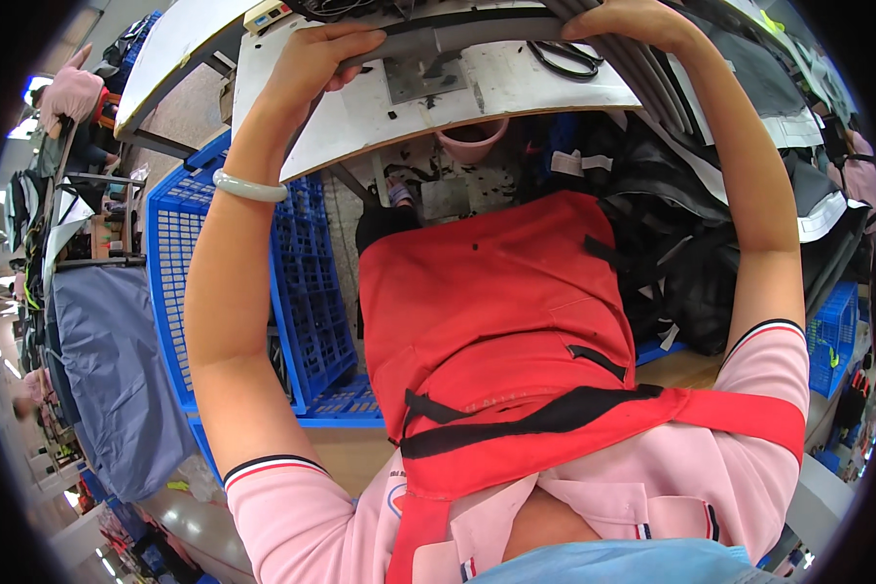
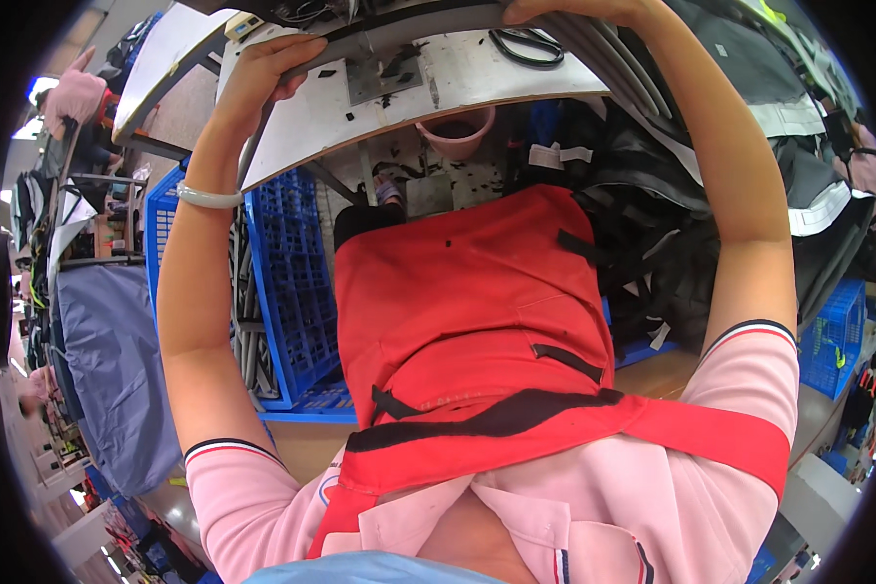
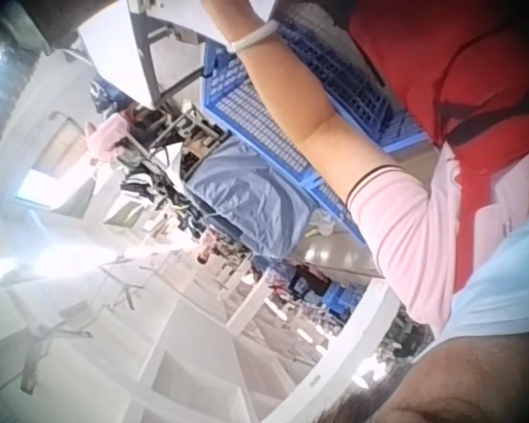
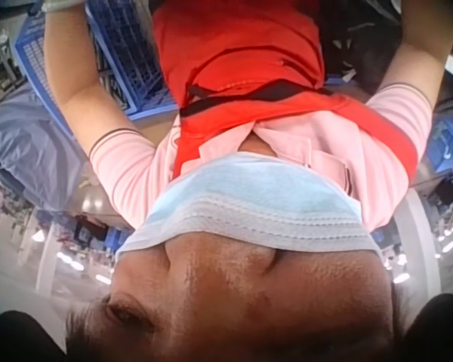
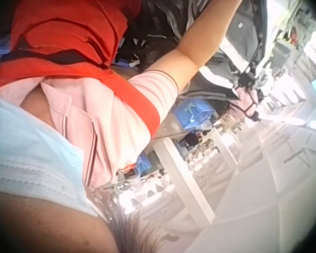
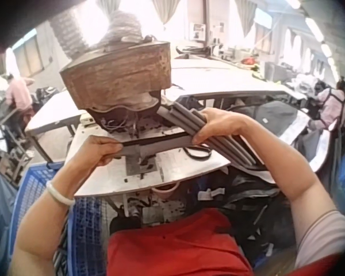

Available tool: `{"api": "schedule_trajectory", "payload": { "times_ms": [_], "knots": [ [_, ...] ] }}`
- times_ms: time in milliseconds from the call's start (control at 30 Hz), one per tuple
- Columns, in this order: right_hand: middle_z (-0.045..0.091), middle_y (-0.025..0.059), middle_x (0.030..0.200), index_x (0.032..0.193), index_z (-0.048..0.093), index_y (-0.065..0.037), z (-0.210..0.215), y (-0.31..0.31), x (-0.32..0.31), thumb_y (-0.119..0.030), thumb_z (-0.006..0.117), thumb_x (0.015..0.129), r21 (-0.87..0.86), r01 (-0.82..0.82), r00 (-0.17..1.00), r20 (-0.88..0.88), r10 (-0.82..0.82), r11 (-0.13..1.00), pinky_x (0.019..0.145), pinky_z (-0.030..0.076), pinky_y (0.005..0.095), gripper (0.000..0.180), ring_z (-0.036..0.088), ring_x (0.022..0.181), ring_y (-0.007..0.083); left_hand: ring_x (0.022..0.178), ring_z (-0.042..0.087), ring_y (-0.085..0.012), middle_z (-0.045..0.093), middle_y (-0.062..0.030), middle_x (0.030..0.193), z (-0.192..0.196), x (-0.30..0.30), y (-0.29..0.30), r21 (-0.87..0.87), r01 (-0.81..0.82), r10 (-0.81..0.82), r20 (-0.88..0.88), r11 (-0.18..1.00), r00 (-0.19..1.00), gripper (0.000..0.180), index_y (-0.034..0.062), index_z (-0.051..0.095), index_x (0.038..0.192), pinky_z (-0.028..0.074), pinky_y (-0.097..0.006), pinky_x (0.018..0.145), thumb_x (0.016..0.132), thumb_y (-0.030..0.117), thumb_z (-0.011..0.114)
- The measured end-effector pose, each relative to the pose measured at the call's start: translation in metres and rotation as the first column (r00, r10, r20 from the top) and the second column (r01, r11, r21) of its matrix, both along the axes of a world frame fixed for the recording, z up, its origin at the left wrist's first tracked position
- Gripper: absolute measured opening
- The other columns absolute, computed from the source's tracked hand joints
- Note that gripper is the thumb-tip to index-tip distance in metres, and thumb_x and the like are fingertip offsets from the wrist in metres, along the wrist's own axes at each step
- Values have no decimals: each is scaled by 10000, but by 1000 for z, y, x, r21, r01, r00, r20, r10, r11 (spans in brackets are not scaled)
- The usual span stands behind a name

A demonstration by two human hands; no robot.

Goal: The person trims the edges of a dark fabric strip using scissors at a workbench. They repeatedly align the strip, cut small sections, and place the trimmed pieces into a blue basket. The workspace includes a white board and various fabric materials.

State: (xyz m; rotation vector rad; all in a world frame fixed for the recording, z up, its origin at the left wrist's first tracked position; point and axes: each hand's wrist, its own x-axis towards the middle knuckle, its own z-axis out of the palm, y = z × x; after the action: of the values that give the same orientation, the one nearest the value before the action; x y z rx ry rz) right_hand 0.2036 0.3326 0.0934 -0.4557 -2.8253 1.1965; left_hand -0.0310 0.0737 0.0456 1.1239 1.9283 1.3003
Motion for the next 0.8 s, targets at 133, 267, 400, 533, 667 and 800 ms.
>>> {"api": "schedule_trajectory", "payload": {
  "times_ms": [133, 267, 400, 533, 667, 800],
  "knots": [
    [663, 53, 898, 1008, 655, 0, 5, -6, -1, -198, 791, 679, 5, 20, 999, 45, -21, 1000, 775, 477, 285, 407, 596, 837, 136, 522, 370, -27, 476, 45, 611, 0, -3, -5, 6, 10, -10, 29, 1000, 1000, 311, 28, 689, 1095, 259, -195, 484, 893, 263, 655],
    [669, 63, 890, 1007, 659, 6, 6, -4, 0, -212, 795, 677, 55, 64, 997, 49, -67, 996, 757, 481, 284, 419, 602, 820, 141, 523, 373, -30, 475, 48, 619, 2, -4, 1, -4, -4, 4, 55, 1000, 998, 314, 23, 685, 1099, 262, -193, 483, 896, 261, 654],
    [673, 73, 878, 986, 661, 15, 4, 1, -12, -229, 798, 672, -38, 49, 998, 27, -48, 998, 745, 486, 292, 421, 607, 804, 150, 523, 386, -45, 499, 24, 641, -4, -27, 6, -19, 17, -16, 89, 1000, 996, 277, 20, 686, 1094, 283, -197, 485, 900, 213, 637],
    [665, 68, 850, 939, 659, 4, 5, 11, 7, -247, 794, 673, 117, 109, 994, 6, -111, 987, 726, 478, 292, 390, 598, 789, 149, 514, 417, -72, 558, -5, 663, -5, -37, 4, 139, -234, 197, 237, 962, 951, 249, 21, 685, 1082, 314, -205, 488, 900, 182, 627],
    [651, 47, 822, 932, 652, -6, 3, -11, 82, -225, 786, 696, 55, 227, 974, -26, -226, 972, 724, 472, 294, 348, 584, 778, 138, 531, 490, -62, 564, 3, 622, -40, -62, -31, -60, -144, 138, -101, 988, 985, 314, 50, 714, 885, 371, -235, 495, 923, 349, 625],
    [636, 32, 805, 948, 641, -18, -3, -53, 189, -198, 778, 727, 3, 292, 954, -66, -292, 956, 727, 468, 280, 316, 563, 774, 113, 711, 609, -127, 699, -62, 782, -124, -74, -63, -12, -295, 224, -620, 955, 752, 381, 30, 719, 1044, 483, -299, 655, 928, 375, 606]
  ]
}}
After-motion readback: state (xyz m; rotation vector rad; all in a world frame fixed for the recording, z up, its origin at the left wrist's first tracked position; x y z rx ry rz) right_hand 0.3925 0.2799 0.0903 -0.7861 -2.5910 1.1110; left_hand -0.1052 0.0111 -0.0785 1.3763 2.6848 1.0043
